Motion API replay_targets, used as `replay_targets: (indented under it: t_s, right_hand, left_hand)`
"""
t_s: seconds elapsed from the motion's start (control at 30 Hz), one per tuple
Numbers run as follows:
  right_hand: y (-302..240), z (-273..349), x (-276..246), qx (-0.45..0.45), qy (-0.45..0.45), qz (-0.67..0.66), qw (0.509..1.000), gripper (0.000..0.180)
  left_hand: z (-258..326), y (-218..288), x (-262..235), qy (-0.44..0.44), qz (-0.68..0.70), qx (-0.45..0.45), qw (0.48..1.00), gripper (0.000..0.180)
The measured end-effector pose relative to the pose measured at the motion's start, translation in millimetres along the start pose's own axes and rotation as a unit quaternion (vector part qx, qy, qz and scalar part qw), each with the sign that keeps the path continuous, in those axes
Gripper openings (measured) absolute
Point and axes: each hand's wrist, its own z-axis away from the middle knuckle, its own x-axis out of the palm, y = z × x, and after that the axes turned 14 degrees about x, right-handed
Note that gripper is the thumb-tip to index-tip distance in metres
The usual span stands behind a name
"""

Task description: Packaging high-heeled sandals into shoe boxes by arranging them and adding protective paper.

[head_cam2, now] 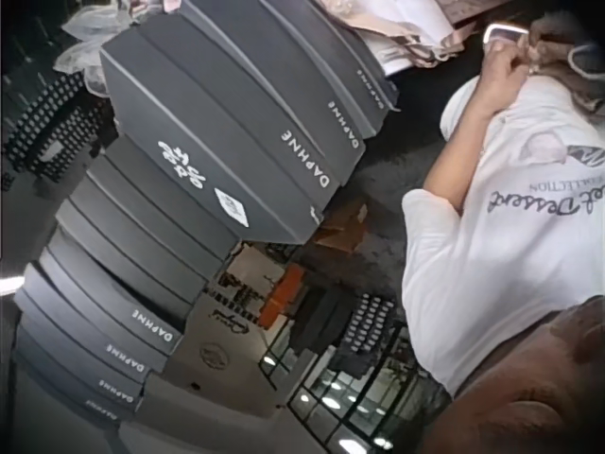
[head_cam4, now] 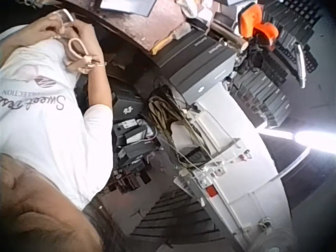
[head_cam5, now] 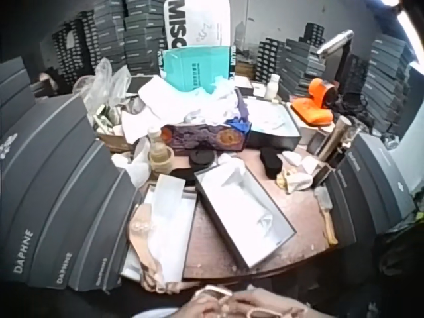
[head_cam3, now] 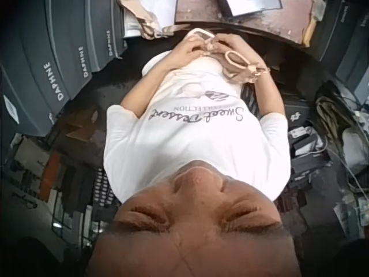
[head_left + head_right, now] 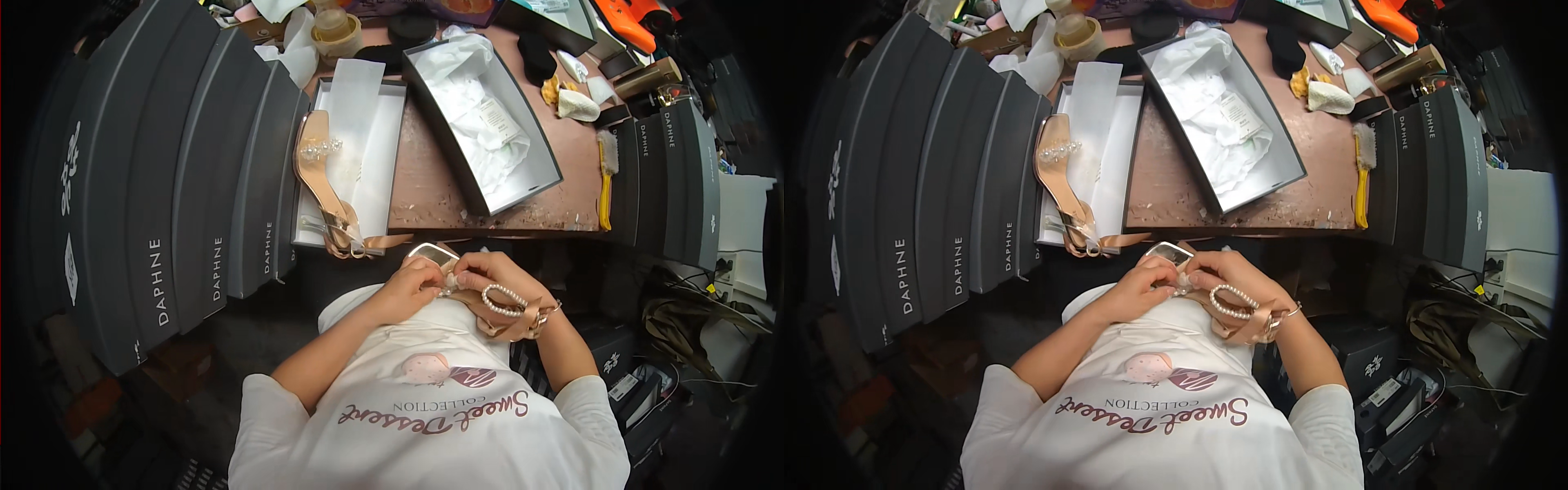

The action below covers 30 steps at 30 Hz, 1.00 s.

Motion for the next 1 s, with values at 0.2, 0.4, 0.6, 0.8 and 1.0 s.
replay_targets:
  t_s: [0.2, 0.4, 0.6, 0.8, 1.0]
  right_hand:
    - [11, -4, -10, -0.116, 0.166, 0.146, 0.968, 0.015]
    - [0, -5, -18, -0.238, 0.126, 0.253, 0.929, 0.014]
    - [-33, 2, -21, -0.307, 0.061, 0.322, 0.893, 0.015]
    - [-6, 15, -4, -0.302, 0.040, 0.250, 0.919, 0.020]
    - [19, 21, -17, -0.350, 0.044, 0.382, 0.854, 0.023]
  left_hand:
    - [-5, -10, -10, -0.040, 0.152, -0.109, 0.982, 0.016]
    - [-19, -8, -14, -0.038, 0.159, -0.111, 0.980, 0.019]
    - [-24, 26, 1, 0.006, 0.268, -0.116, 0.956, 0.026]
    - [-7, 40, 21, 0.006, 0.171, -0.076, 0.982, 0.024]
    - [-12, 36, 19, -0.066, 0.225, -0.141, 0.962, 0.017]
